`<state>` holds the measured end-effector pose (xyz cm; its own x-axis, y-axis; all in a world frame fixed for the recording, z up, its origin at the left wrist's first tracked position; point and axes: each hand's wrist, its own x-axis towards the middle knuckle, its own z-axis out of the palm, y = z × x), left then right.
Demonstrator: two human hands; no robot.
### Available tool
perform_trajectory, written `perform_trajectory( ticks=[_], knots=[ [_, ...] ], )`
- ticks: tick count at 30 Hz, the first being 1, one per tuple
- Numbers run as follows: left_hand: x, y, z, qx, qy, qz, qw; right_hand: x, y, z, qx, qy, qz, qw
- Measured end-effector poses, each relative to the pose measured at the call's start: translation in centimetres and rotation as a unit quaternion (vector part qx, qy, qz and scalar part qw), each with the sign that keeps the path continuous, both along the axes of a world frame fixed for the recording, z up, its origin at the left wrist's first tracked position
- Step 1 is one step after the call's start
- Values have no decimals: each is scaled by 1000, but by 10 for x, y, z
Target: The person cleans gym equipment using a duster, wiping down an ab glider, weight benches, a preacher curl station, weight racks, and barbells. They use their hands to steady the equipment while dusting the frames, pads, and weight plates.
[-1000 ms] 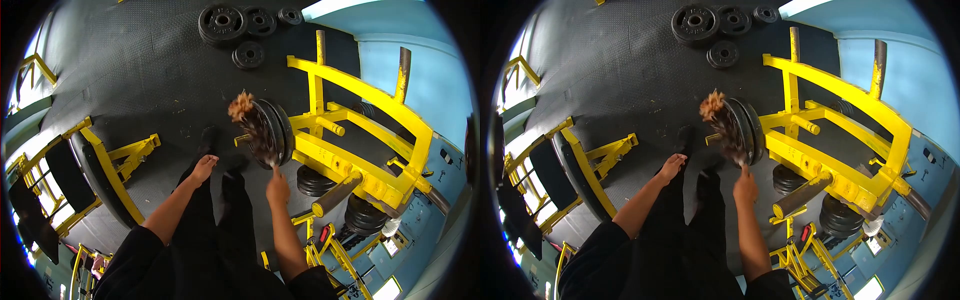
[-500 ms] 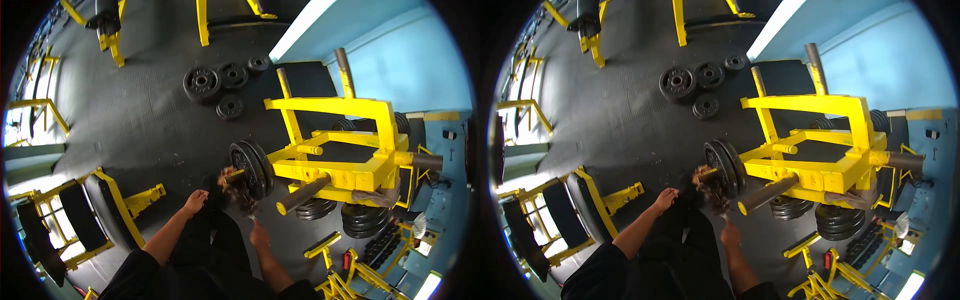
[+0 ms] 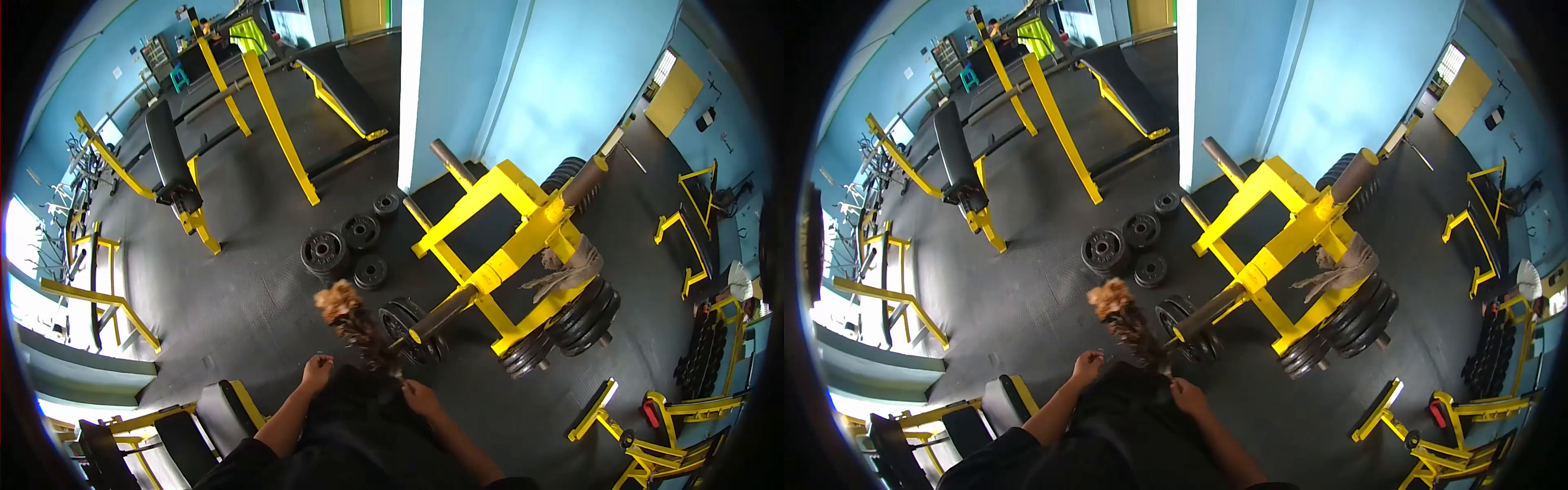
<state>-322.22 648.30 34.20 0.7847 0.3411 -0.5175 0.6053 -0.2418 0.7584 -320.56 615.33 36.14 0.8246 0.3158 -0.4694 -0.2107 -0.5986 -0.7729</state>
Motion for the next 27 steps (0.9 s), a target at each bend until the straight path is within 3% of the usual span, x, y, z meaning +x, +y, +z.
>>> perform_trajectory(
  ticks=[3,10,14,17,19,23,27],
  knots=[
    [18,17,21,-84,10,26,996,9,-24,27,-63,-12,-39,997],
    [63,89,8,-53,44,3,998,35,-5,22,-137,-14,-123,983],
    [91,183,-57,11,82,-31,996,44,64,-25,-141,-9,-190,972],
    [152,234,-31,-27,171,-28,984,81,130,-81,-73,73,-280,954],
    [167,268,-23,-57,172,-18,983,86,182,-91,-56,84,-380,919],
    [236,324,-22,-121,180,9,976,153,242,-40,-66,175,-443,877],
    [302,335,-20,-165,167,13,972,195,261,-16,83,266,-564,777]
  ],
)
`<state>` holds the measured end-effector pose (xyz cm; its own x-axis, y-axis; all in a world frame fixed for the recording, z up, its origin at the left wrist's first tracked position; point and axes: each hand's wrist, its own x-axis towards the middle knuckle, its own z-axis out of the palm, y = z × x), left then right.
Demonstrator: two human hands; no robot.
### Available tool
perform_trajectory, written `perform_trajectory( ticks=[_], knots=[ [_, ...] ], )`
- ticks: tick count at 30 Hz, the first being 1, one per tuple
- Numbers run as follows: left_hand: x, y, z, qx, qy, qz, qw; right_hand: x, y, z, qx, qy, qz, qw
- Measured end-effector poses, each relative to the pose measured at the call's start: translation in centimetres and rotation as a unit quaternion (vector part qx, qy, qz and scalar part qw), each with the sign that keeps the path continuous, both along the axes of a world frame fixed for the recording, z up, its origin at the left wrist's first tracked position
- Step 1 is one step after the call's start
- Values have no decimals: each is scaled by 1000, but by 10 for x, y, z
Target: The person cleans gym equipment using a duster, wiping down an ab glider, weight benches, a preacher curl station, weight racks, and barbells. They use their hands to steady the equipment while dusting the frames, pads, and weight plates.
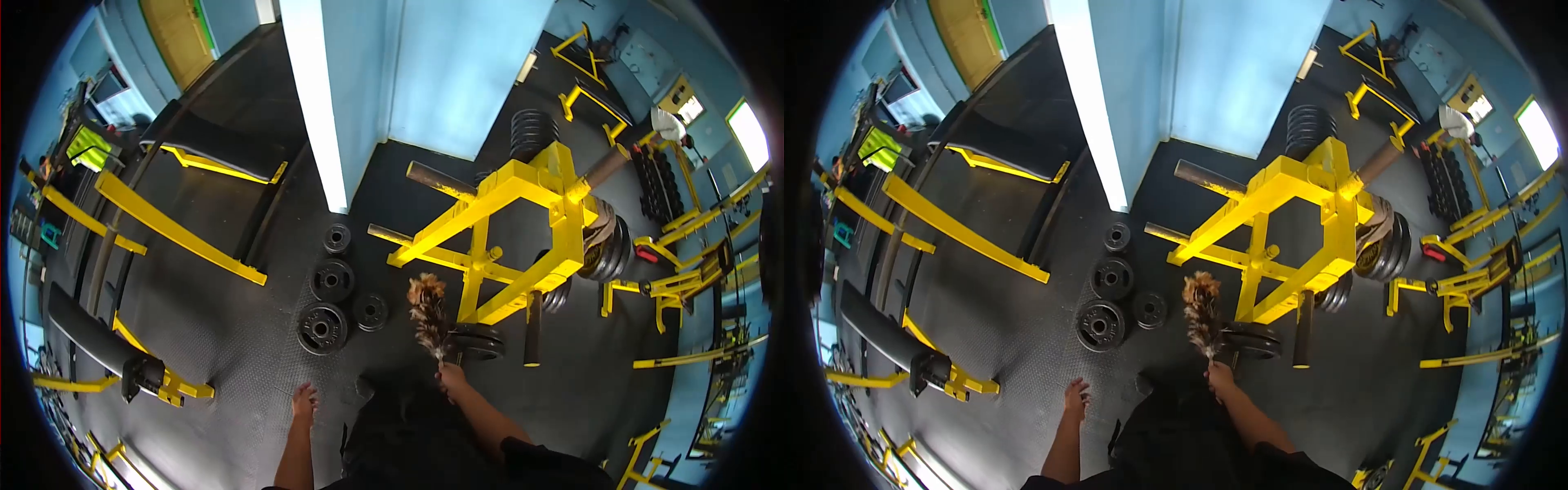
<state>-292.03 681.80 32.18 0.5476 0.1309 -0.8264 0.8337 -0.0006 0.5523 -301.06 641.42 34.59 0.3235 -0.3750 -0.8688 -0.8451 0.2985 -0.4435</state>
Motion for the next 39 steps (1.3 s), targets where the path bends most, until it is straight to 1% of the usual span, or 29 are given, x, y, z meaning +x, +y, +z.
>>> perform_trajectory(
  ticks=[1,2,4,6,8,9,10,11,12,13,14,15,16,17,18,20,21,23,25,26,27,29,30,32,34,36,38,39],
  knots=[
    [17,-2,3,-33,0,33,999,11,2,7,50,-11,-71,996],
    [33,-7,4,-31,0,24,999,21,2,12,52,-11,-80,995],
    [60,-23,7,-121,-16,36,992,37,0,21,1,-3,-96,995],
    [87,-45,15,-134,-16,-29,990,50,-9,19,6,-13,-121,993],
    [112,-74,39,-173,-9,-51,983,65,-23,9,12,-21,-146,989],
    [125,-87,56,-166,-4,-57,984,74,-32,5,7,-27,-170,985],
    [138,-100,75,-238,13,-15,971,81,-40,0,2,-33,-192,981],
    [151,-109,90,-310,28,28,950,87,-52,-11,10,-32,-197,980],
    [164,-115,99,-302,27,23,953,96,-66,-21,2,-23,-196,980],
    [177,-120,107,-323,11,9,946,106,-78,-38,-5,-15,-193,981],
    [191,-125,114,-343,-4,-5,939,116,-88,-63,5,-17,-197,980],
    [205,-128,119,-334,-6,-10,943,127,-97,-91,-4,-11,-226,974],
    [218,-130,123,-349,-19,-17,937,142,-101,-95,-13,-2,-254,967],
    [227,-133,126,-364,-29,-22,931,156,-105,-100,2,-16,-290,957],
    [238,-136,127,-356,-24,-21,934,168,-106,-107,9,-9,-291,957],
    [258,-146,132,-338,-25,-31,940,190,-94,-92,-4,17,-224,974],
    [264,-152,131,-334,-17,-32,942,191,-86,-114,-13,27,-184,982],
    [277,-167,125,-327,-21,-43,944,196,-68,-84,59,40,-156,985],
    [283,-179,109,-342,-4,-50,938,169,-41,-119,30,33,-139,989],
    [287,-186,106,-351,9,-57,935,150,-28,-115,-87,44,23,995],
    [291,-193,104,-358,7,-61,932,139,-21,-115,-201,57,183,961],
    [299,-211,103,-361,53,-93,926,129,-15,-55,-150,25,188,970],
    [306,-219,104,-370,55,-101,922,126,-11,-19,-159,28,180,970],
    [316,-238,106,-364,72,-158,915,117,-4,48,-300,-57,139,942],
    [328,-259,108,-391,77,-172,901,126,-11,99,-343,-43,135,929],
    [342,-281,116,-380,45,-228,895,139,-21,127,-377,-31,129,917],
    [353,-303,126,-386,26,-238,891,149,-28,143,-405,-31,35,913],
    [358,-313,132,-370,-5,-261,892,152,-29,138,-408,-27,42,911]
  ],
)
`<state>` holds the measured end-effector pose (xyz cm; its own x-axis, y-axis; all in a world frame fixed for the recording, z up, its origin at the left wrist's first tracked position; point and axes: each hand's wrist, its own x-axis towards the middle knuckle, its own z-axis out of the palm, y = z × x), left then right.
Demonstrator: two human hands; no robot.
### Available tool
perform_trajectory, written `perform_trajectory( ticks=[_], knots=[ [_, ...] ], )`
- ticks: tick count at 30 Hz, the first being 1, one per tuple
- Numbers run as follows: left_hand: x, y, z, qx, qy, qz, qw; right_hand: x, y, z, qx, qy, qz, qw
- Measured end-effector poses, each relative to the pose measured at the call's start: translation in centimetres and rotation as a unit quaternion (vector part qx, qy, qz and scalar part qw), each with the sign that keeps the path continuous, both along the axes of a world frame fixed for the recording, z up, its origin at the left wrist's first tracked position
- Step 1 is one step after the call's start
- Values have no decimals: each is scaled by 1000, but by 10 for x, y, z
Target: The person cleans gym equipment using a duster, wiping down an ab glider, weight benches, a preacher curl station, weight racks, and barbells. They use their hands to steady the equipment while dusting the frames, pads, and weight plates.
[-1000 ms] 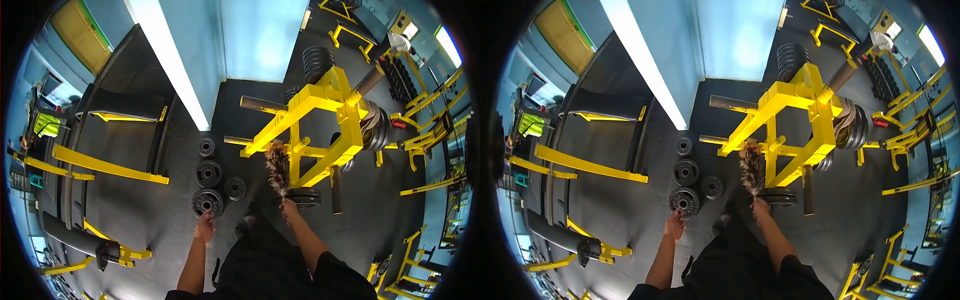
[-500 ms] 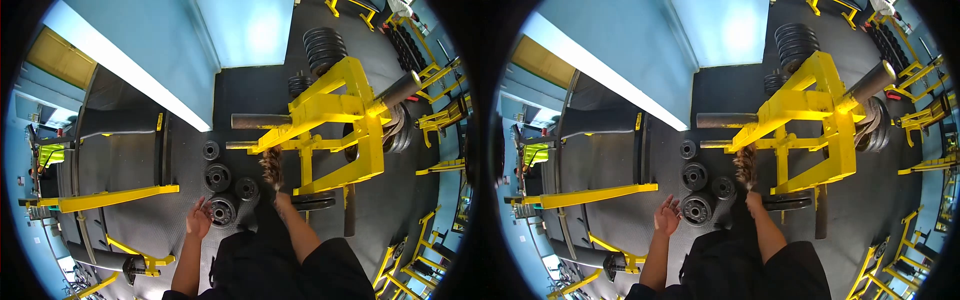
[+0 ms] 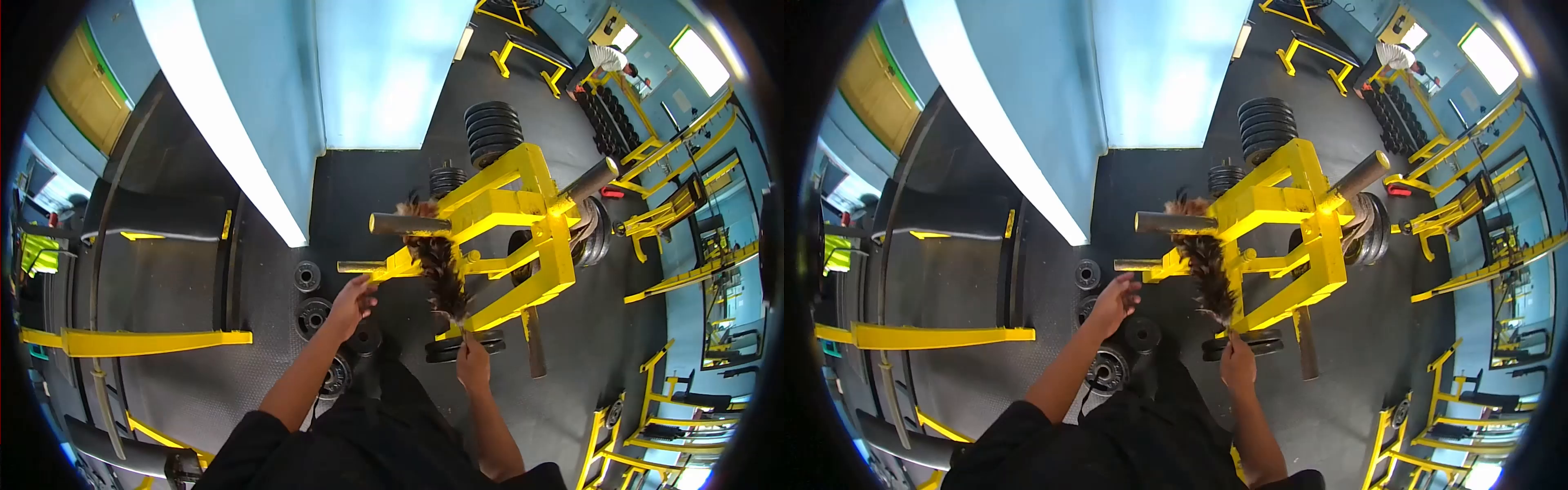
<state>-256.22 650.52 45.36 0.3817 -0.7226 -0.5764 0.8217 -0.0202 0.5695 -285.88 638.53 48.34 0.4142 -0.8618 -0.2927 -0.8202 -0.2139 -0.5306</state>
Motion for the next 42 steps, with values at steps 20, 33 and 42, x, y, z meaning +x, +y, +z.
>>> perform_trajectory(
  ticks=[20,33,42],
  knots=[
    [23,-12,-9,132,-259,1,957,90,41,-117,65,-87,157,982],
    [63,-106,26,170,-538,110,818,-4,-61,-15,-92,-256,-8,962],
    [17,-80,39,245,-506,-11,827,-22,-26,-72,10,-202,131,971]
  ],
)
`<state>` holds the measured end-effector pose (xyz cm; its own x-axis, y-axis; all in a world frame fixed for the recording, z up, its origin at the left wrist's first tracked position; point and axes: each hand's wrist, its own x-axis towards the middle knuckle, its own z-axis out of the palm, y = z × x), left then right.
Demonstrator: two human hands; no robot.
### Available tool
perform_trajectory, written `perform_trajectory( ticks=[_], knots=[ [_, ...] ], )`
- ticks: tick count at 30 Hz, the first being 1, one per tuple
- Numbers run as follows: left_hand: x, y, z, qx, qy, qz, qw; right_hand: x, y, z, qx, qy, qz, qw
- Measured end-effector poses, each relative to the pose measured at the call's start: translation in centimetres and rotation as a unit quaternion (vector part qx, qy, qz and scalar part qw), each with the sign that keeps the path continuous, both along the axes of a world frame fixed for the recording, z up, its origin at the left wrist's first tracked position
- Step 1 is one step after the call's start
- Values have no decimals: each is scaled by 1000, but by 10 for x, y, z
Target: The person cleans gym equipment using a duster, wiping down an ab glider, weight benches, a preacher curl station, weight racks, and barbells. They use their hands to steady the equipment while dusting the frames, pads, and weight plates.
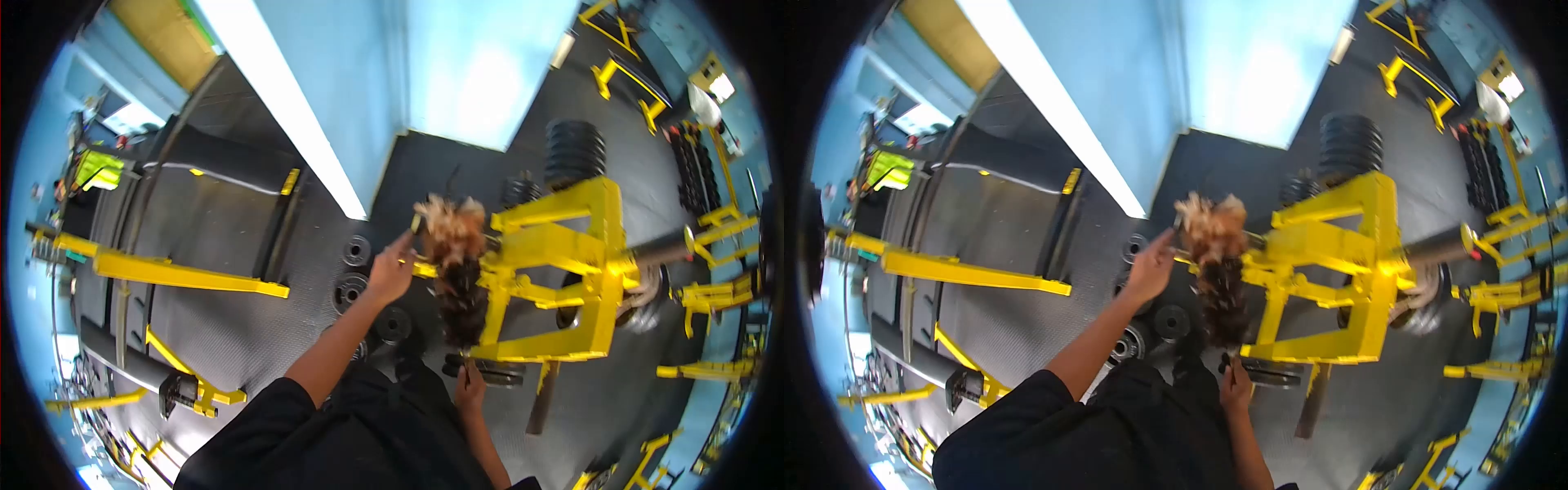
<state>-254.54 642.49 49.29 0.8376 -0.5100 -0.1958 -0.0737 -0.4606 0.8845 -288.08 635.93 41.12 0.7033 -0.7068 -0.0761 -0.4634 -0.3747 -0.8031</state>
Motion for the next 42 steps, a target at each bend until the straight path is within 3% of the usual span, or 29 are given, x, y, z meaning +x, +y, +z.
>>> perform_trajectory(
  ticks=[1,2,4,6,8,10,13,16,18,19,20,21,22,24,26,28,30,31,32,34,36,37,40,42],
  knots=[
    [-3,13,-23,-3,-83,-7,997,-11,0,-19,-6,-7,19,1000],
    [-3,26,-73,-99,-37,-5,994,-21,0,-37,-14,-15,37,999],
    [-18,51,-49,-129,184,20,974,-38,-1,-57,-21,12,49,998],
    [-32,81,-51,-8,-11,26,1000,-47,-7,-48,-29,61,93,993],
    [-45,114,-55,87,35,30,995,-50,-11,-41,-40,115,131,984],
    [-64,149,-81,79,59,55,994,-50,-13,-40,-4,450,208,868],
    [-86,215,-115,180,74,80,978,-70,-9,-79,-18,474,212,854],
    [-109,293,-123,281,156,145,936,-68,-7,-117,-88,393,303,864],
    [-129,354,-131,330,125,169,920,-40,6,-124,-32,504,301,809],
    [-147,399,-158,369,59,103,922,-35,7,-141,-45,496,316,807],
    [-164,437,-184,408,-7,35,912,-34,2,-169,-104,471,417,770],
    [-180,464,-188,388,56,134,910,-23,7,-185,-159,440,510,722],
    [-191,490,-184,361,115,226,897,-8,22,-184,-168,430,518,720],
    [-213,540,-160,283,252,336,862,9,70,-165,-135,276,379,873],
    [-253,605,-207,309,192,358,860,42,128,-148,-99,297,358,880],
    [-284,651,-185,256,230,413,843,66,173,-135,-78,326,345,876],
    [-320,698,-192,212,274,480,806,89,230,-139,-117,251,334,901],
    [-337,717,-195,175,309,533,768,103,254,-131,-124,247,347,896],
    [-350,734,-194,171,309,543,762,121,281,-124,-132,221,381,888],
    [-368,764,-191,53,308,633,708,151,332,-109,-140,191,419,877],
    [-374,785,-182,13,286,666,689,178,382,-68,-127,8,492,861],
    [-371,792,-180,-27,264,693,671,192,409,-42,-112,1,520,847],
    [-337,807,-168,-122,186,719,658,228,481,31,-118,-12,594,796],
    [-301,819,-156,-192,81,701,682,247,526,74,-129,-16,638,759]
  ],
)
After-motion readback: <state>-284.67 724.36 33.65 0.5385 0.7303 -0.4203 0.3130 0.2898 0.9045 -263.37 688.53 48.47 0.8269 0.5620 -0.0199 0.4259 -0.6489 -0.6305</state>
